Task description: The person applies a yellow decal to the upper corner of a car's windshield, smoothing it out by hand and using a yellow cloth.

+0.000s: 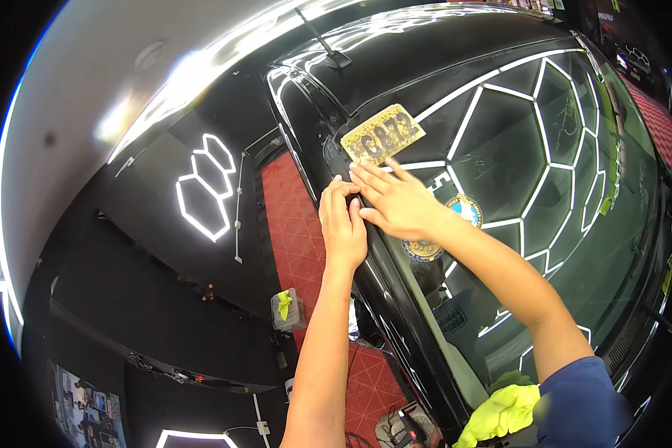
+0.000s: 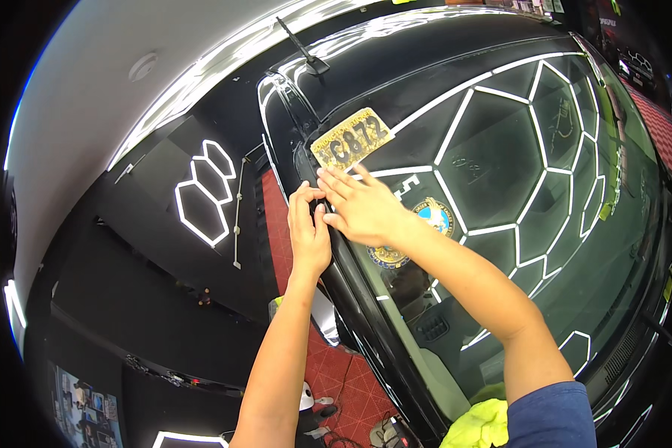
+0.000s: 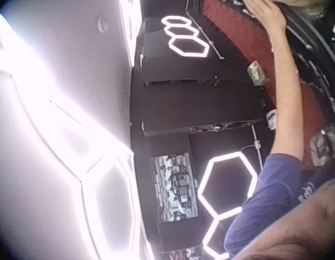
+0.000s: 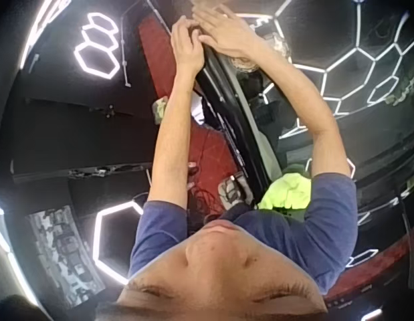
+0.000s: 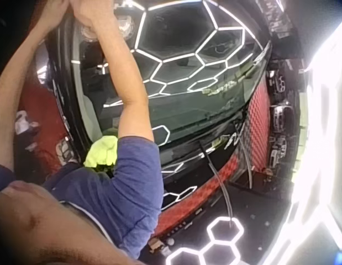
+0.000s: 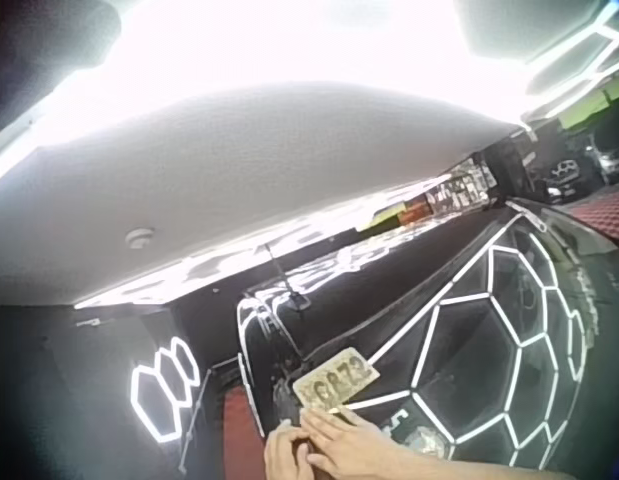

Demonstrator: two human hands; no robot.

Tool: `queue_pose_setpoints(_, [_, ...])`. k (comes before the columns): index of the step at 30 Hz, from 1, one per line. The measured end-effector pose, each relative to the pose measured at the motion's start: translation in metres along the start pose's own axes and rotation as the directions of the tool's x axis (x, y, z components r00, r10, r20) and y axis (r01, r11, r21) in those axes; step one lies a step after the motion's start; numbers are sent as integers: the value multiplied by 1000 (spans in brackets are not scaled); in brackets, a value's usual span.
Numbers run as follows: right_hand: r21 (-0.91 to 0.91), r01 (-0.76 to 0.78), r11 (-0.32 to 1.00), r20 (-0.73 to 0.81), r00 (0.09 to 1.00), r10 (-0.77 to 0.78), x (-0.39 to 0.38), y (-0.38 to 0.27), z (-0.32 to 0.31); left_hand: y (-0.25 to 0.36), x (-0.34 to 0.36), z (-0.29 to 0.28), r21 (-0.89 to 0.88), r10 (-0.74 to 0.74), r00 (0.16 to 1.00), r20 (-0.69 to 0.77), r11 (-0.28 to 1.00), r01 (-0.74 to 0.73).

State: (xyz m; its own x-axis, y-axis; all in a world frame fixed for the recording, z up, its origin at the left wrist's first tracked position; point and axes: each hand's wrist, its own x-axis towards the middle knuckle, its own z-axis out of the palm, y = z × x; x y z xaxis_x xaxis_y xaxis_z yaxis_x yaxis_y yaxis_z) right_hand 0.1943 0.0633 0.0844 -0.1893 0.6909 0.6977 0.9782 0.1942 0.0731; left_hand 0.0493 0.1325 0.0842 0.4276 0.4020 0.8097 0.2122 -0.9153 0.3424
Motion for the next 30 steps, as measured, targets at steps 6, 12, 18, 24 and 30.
queue_pose_setpoints(6, [-160,-335,928,-152,938,312,7,67,-21,12,2,8,-20,-3,1000,24,1000,3])
queue_pose_setpoints(12, [-36,37,999,29,999,-36,-2,33,-15,5,1,2,-11,-2,1000,-3,1000,2])
queue_pose_setpoints(18, [18,-235,972,-25,972,235,-11,31,-25,4,2,8,-34,-10,1000,-5,999,9])
queue_pose_setpoints(24, [791,-241,562,123,963,240,-84,-44,-65,9,2,4,-9,16,1000,-19,1000,-16])
queue_pose_setpoints(30, [735,-319,599,-30,867,498,-146,-138,-50,16,1,10,56,3,999,42,998,-5])
